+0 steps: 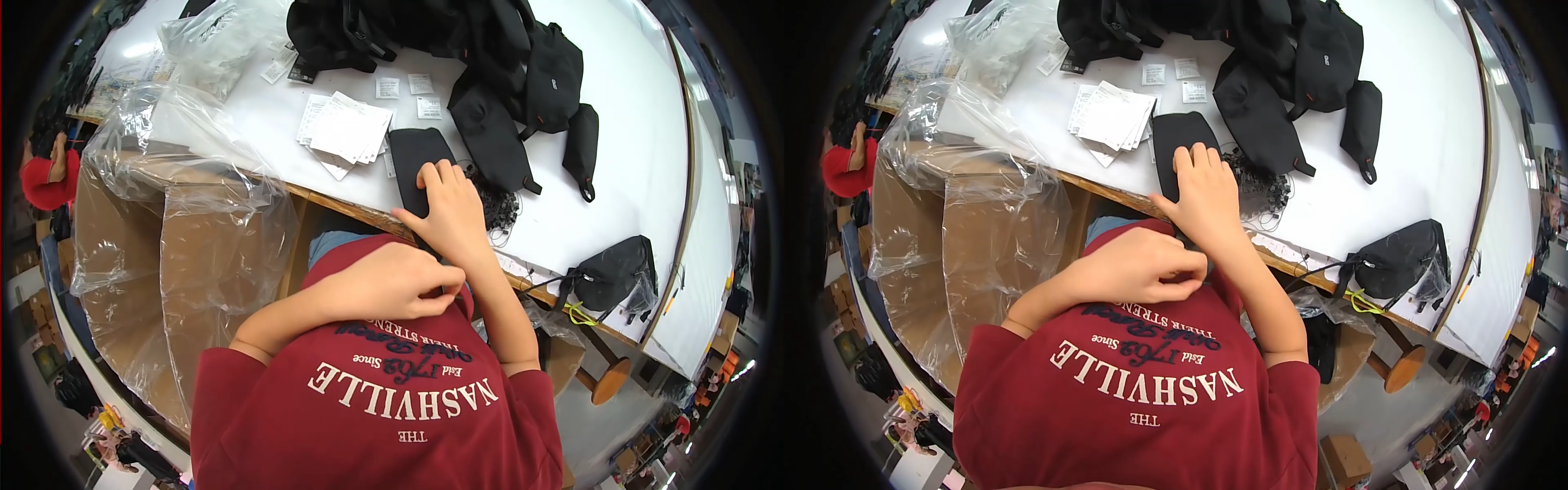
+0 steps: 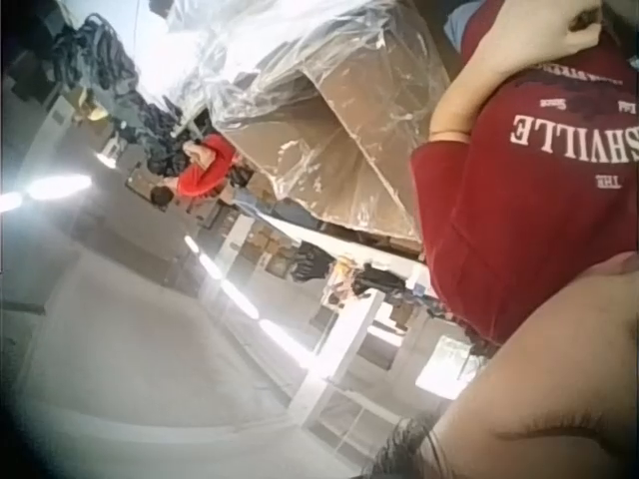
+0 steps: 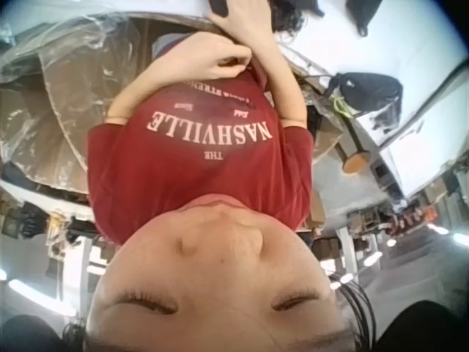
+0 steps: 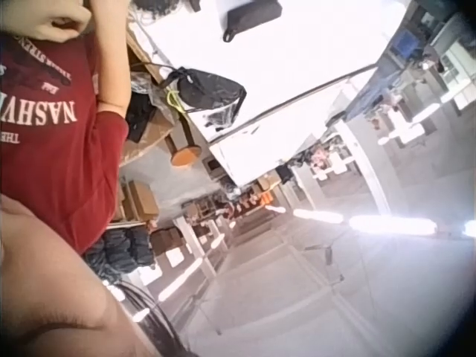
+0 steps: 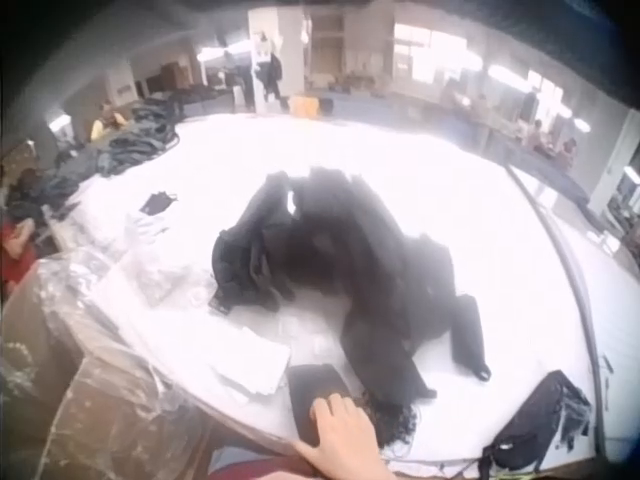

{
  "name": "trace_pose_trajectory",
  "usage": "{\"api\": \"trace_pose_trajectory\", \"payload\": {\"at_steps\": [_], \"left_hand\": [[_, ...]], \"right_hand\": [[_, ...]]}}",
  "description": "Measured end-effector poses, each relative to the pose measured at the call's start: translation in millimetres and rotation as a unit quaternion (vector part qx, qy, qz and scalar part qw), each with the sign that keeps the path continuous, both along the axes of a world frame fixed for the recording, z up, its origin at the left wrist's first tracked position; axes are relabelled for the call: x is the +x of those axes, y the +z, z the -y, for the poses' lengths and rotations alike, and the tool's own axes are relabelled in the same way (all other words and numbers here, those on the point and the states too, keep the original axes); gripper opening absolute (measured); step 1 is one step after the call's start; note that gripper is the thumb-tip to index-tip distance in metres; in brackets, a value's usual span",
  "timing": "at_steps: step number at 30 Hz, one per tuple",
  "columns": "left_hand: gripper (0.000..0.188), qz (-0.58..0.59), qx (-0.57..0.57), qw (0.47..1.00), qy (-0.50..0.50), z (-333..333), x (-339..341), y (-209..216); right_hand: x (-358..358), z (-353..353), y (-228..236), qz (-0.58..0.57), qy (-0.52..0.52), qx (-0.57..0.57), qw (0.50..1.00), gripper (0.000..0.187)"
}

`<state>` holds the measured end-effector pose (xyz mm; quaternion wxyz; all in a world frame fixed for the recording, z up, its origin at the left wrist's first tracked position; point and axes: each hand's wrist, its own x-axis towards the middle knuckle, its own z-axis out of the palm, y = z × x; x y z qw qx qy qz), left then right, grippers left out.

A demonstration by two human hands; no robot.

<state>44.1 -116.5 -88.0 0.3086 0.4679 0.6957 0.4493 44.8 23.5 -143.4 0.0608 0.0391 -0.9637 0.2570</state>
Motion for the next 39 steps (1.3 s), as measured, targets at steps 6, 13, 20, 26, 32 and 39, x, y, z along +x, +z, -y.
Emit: {"api": "trace_pose_trajectory", "payload": {"at_steps": [6,13,20,26,32,39], "left_hand": [[0.014,0.086,0.067,0.991,0.077,2.7,-9.9,3.3],[0.031,-0.288,0.041,0.940,0.179,9.2,-48.5,-24.0],[0.028,-0.392,0.095,0.909,0.103,14.4,-48.2,-27.4],[0.026,-0.337,0.104,0.922,0.159,18.6,-44.4,-25.8],[0.024,-0.348,0.119,0.917,0.151,21.1,-43.0,-23.2],[0.019,-0.220,0.048,0.948,0.223,29.4,-44.0,-12.7]], "right_hand": [[10.2,-11.8,9.9,0.031,-0.100,-0.025,0.994,0.016],[38.7,-30.4,57.2,-0.001,-0.103,-0.199,0.975,0.007],[52.8,-31.7,70.1,-0.028,-0.047,-0.223,0.973,0.009],[57.6,-26.5,70.6,-0.026,-0.022,-0.245,0.969,0.010],[57.4,-24.8,64.5,-0.019,-0.040,-0.292,0.955,0.011],[75.8,-55.3,19.5,0.127,0.003,-0.521,0.844,0.083]]}}
